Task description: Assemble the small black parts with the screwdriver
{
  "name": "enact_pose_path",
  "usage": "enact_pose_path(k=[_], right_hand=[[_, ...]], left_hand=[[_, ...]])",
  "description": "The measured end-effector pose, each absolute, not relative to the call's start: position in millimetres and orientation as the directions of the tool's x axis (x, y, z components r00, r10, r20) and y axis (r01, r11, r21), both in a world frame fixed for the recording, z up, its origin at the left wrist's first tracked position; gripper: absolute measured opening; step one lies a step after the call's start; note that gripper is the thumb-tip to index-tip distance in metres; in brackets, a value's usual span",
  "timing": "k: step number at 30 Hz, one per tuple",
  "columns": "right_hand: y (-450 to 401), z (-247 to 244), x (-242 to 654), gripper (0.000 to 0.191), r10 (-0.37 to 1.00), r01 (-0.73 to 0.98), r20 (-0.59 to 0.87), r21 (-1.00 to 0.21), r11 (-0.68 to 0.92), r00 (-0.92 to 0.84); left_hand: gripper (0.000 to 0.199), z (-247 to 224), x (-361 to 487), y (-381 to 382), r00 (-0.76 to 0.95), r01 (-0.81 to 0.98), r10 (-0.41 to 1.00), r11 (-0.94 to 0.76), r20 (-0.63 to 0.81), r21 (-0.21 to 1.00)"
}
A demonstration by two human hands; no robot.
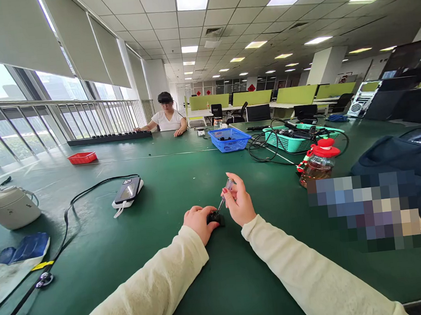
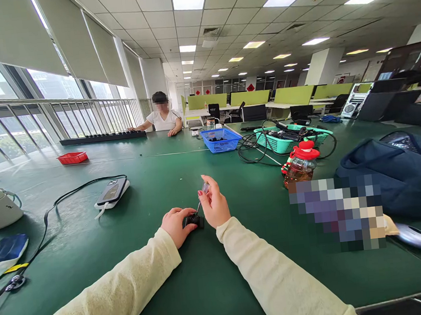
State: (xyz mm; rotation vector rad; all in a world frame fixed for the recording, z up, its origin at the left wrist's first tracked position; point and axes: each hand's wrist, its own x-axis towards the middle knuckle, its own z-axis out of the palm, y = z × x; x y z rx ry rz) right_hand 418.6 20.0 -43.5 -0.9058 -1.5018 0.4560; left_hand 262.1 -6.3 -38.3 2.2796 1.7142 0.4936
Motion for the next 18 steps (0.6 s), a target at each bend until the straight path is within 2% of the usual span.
enact_pose_path(k=[7, 14, 18], right_hand=[[16.5, -43.2, 416.2, 0.042, 0.737, 0.306, 0.676, -0.701, 0.644, -0.003], [20.0, -41.5, 417.7, 0.047, 0.803, 0.215, 0.594, -0.792, 0.572, 0.05], [22.4, -36.7, 421.1, 0.051, 0.859, 0.12, 0.5, -0.865, 0.488, 0.109]], left_hand=[[0.039, -40.0, 260.6, -5.6, 0.262, 0.883, 0.956, -0.294, 0.136, 0.367], [0.038, -36.2, 261.9, -7.8, 0.24, 0.889, 0.964, -0.266, 0.115, 0.372], [0.037, -36.0, 261.9, -7.9, 0.24, 0.887, 0.964, -0.267, 0.116, 0.377]])
